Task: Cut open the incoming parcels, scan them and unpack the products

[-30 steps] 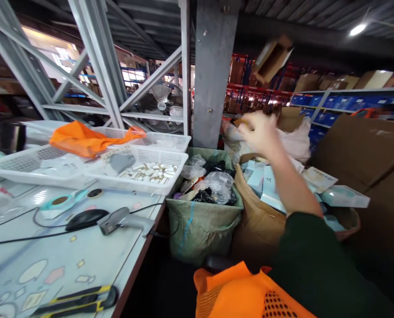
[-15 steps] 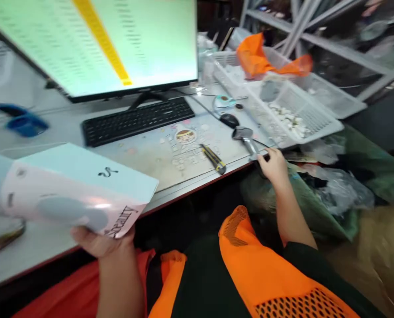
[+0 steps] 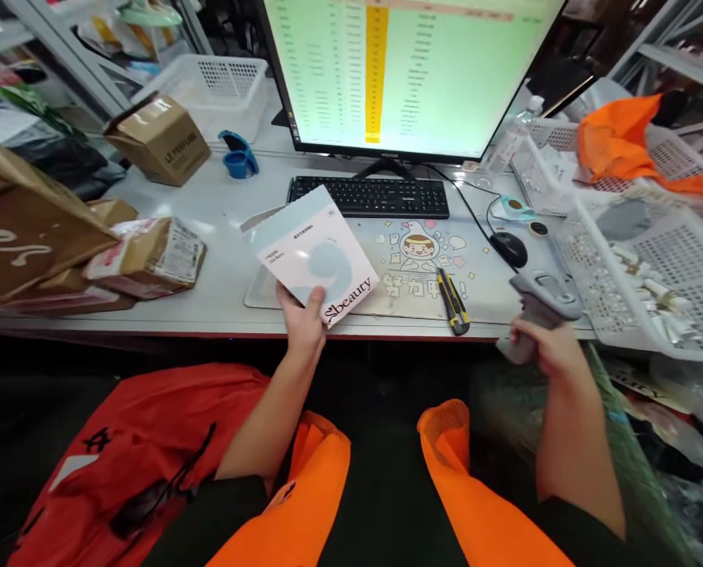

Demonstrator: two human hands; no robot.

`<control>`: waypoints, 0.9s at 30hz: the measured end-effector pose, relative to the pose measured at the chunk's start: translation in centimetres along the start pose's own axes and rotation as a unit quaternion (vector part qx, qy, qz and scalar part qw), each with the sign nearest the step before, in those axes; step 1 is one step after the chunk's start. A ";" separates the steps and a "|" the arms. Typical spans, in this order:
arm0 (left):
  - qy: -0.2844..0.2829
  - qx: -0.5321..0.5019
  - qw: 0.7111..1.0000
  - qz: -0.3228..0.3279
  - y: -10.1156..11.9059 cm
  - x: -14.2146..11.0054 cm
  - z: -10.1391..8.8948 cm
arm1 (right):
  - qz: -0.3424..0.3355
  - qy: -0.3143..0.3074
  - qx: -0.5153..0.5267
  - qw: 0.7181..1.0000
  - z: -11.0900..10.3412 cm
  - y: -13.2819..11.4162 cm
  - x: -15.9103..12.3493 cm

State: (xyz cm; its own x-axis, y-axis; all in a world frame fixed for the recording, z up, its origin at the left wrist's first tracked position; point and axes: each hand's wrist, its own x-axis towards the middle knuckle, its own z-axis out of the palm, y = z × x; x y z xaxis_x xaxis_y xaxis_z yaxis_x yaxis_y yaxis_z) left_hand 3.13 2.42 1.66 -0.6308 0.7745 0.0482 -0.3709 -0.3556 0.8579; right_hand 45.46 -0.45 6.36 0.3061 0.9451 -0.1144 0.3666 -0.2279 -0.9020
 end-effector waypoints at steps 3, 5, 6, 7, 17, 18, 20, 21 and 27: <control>-0.081 -0.068 0.988 -0.109 -0.6 0.5 1.2 | 0.009 -0.154 0.072 0.985 2.5 -2.3 -4.4; -0.169 -0.093 0.949 -0.251 -0.9 1.0 1.6 | 0.042 -0.261 0.113 0.958 3.8 -3.8 -6.2; -0.209 -0.101 0.922 -0.311 -1.0 1.1 1.7 | 0.060 -0.305 0.132 0.941 4.3 -4.4 -6.8; -0.236 -0.113 0.900 -0.349 -1.0 1.1 1.7 | 0.076 -0.338 0.145 0.927 4.6 -4.9 -7.2; -0.272 -0.169 0.870 -0.376 1.5 -0.5 1.2 | 0.097 -0.399 0.093 0.907 5.1 -5.9 -7.9; -0.281 -0.153 0.868 -0.379 1.7 -0.3 0.4 | 0.089 -0.357 0.085 0.926 4.7 -5.3 -6.9; -0.281 -0.101 0.875 -0.380 1.5 -0.3 -1.2 | 0.069 -0.241 0.072 0.965 3.6 -3.9 -3.6; -0.266 -0.071 0.887 -0.369 1.2 -0.4 -2.0 | 0.062 -0.185 0.065 0.979 3.0 -3.3 -1.5; -0.141 0.038 0.968 -0.205 -1.2 -4.1 -3.6 | -0.005 0.060 -0.166 0.984 1.2 -2.1 7.4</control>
State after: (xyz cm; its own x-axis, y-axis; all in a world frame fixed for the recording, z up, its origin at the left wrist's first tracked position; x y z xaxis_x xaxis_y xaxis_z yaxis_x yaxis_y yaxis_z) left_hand 3.73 -2.14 -1.42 -0.2256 0.9582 -0.1761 -0.4927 0.0437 0.8691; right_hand 45.94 7.30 6.92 0.3951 0.9178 -0.0392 0.6306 -0.3020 -0.7149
